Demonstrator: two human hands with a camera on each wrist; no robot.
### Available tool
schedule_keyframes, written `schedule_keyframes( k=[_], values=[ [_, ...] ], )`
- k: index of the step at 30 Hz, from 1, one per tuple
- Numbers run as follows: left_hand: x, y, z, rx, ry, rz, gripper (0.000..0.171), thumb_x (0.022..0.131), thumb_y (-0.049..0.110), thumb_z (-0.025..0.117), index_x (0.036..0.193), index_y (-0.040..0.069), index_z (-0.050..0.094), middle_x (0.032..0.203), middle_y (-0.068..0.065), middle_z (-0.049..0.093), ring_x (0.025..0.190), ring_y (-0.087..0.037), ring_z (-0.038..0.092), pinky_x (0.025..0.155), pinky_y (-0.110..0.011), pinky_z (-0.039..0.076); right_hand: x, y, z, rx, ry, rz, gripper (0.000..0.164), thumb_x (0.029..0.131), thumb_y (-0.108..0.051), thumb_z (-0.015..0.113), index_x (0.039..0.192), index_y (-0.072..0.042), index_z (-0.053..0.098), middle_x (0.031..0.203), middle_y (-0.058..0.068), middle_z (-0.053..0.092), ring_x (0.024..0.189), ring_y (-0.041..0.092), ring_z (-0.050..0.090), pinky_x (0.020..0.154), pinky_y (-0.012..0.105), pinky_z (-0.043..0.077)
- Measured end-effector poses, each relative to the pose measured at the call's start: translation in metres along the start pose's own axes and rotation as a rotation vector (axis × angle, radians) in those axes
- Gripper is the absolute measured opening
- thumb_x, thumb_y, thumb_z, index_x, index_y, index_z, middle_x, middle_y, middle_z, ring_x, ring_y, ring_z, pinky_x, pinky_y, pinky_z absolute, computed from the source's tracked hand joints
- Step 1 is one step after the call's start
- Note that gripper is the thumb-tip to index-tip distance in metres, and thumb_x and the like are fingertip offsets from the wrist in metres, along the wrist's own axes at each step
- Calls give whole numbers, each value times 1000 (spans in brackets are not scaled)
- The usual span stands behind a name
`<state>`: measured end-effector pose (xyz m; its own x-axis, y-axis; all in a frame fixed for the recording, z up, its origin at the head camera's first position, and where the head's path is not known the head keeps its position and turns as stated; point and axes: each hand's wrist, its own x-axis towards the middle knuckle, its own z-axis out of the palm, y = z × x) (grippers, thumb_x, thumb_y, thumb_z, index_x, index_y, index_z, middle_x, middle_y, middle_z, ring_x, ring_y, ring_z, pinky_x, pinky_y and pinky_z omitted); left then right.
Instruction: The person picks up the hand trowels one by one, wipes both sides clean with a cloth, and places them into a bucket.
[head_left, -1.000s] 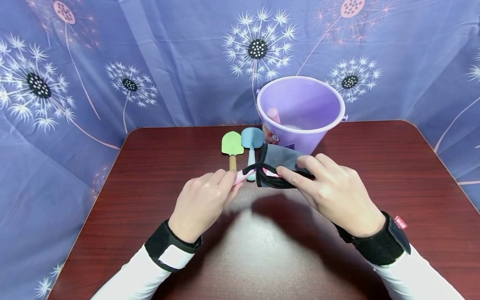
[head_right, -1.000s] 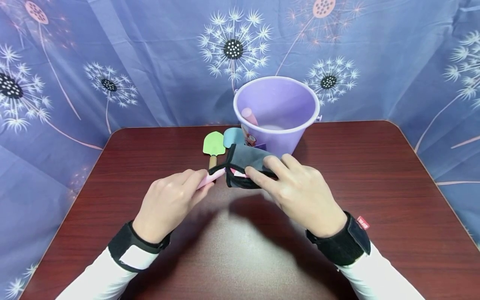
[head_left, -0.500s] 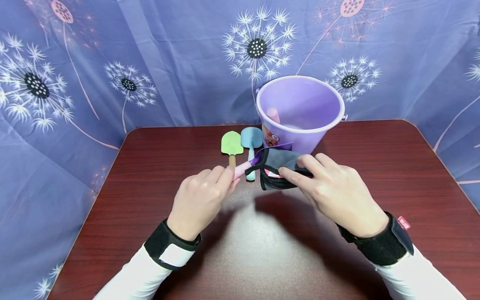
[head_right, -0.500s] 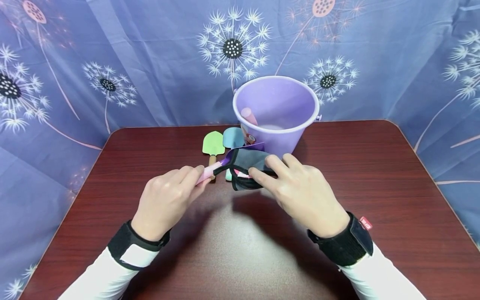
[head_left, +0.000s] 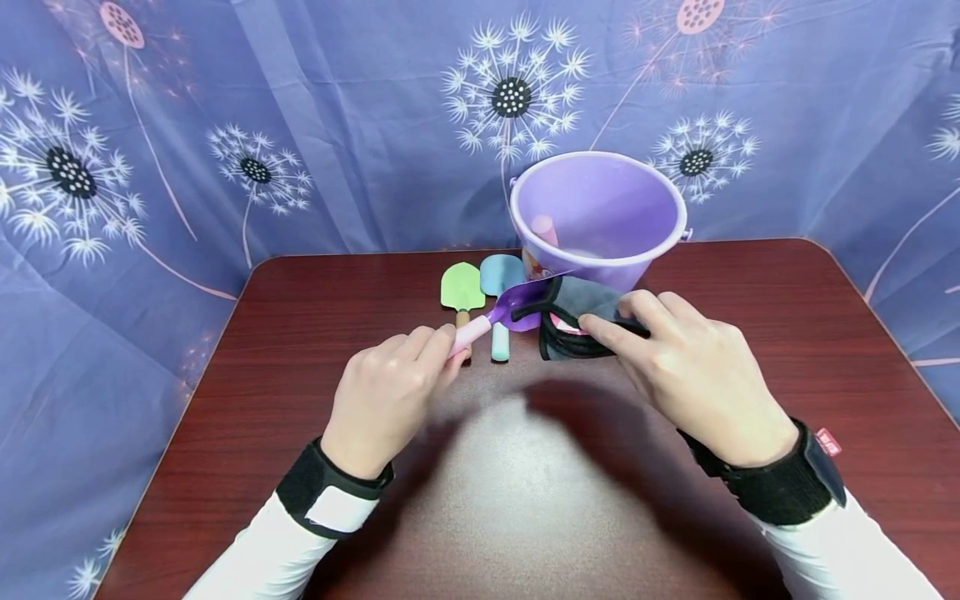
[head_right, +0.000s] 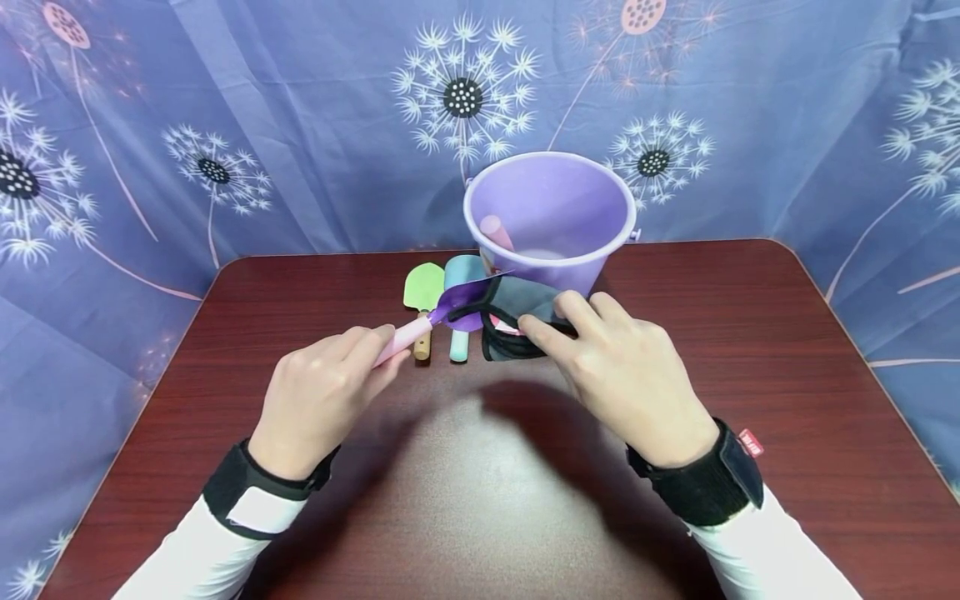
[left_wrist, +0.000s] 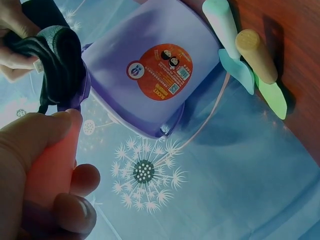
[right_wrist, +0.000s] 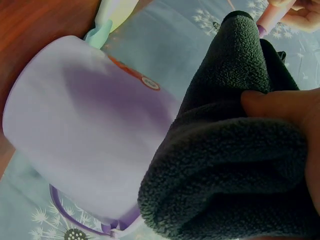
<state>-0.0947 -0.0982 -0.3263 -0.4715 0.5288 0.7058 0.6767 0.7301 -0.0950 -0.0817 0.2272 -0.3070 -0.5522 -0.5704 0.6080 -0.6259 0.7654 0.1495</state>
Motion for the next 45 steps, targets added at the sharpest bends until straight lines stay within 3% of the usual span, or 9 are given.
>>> schedule_keyframes(
  k=[5, 17, 20, 26, 31, 34, 37, 41, 45],
  values=[
    [0, -1, -1, 7, 7, -9, 27, 102, 27, 75, 101, 2, 64, 67, -2, 47, 48, -18, 38, 38, -30, 31, 0, 2, -3, 6, 8, 18, 41, 94, -5, 71, 132, -19, 74, 104, 10, 61, 83, 34, 61, 37, 47, 43],
    [-1, 1, 1, 12, -6, 9, 22, 100, 19, 76, 105, 1, 65, 68, -3, 48, 49, -19, 39, 39, -30, 32, -1, 1, -5, 7, -15, 20, 41, 94, -6, 71, 132, -20, 75, 105, 9, 61, 83, 33, 61, 38, 47, 42],
    [-1, 3, 3, 6, -9, 16, 20, 106, 21, 68, 104, 1, 64, 68, -3, 48, 49, -19, 40, 39, -31, 33, -1, 0, -4, 13, -11, 14, 39, 94, -7, 72, 131, -20, 75, 104, 8, 60, 82, 32, 60, 38, 45, 42],
    [-1, 6, 7, -7, 20, 45, 39, 116, 26, 44, 97, -2, 62, 66, -4, 44, 47, -19, 38, 37, -30, 30, 0, -4, -3, 19, -25, 3, 38, 95, -9, 71, 131, -20, 75, 103, 7, 60, 79, 31, 58, 38, 44, 42],
    [-2, 9, 10, -16, 15, 64, 23, 103, 17, 70, 95, -3, 62, 67, -5, 45, 47, -18, 39, 38, -30, 34, 1, -9, -1, 26, -40, -19, 39, 94, -8, 72, 131, -19, 75, 103, 7, 59, 79, 30, 58, 38, 43, 43],
    [-2, 10, 10, -11, 0, 65, 26, 94, 15, 80, 93, -2, 61, 67, -5, 45, 48, -17, 39, 38, -29, 34, 1, -11, 0, 31, -51, -31, 39, 93, -8, 72, 131, -18, 75, 103, 7, 59, 81, 30, 58, 39, 41, 42],
    [-2, 12, 10, 7, -19, 65, 23, 100, 19, 73, 93, 0, 62, 67, -4, 45, 48, -16, 39, 39, -29, 34, 2, -14, 1, 32, -62, -42, 37, 95, -9, 71, 131, -19, 74, 102, 7, 58, 80, 31, 58, 38, 40, 40],
    [-2, 13, 11, 17, -26, 65, 31, 112, 24, 54, 94, 1, 63, 66, -4, 44, 47, -16, 40, 38, -29, 34, 4, -17, 3, 31, -63, -65, 35, 97, -9, 65, 130, -19, 74, 100, 8, 57, 78, 31, 56, 39, 39, 38],
    [-2, 14, 11, 9, -31, 66, 36, 114, 26, 48, 91, 2, 61, 65, -4, 43, 46, -17, 41, 38, -30, 35, 4, -19, 4, 34, -53, -83, 33, 98, -9, 63, 128, -17, 74, 99, 10, 57, 77, 31, 55, 40, 38, 39]
  ],
)
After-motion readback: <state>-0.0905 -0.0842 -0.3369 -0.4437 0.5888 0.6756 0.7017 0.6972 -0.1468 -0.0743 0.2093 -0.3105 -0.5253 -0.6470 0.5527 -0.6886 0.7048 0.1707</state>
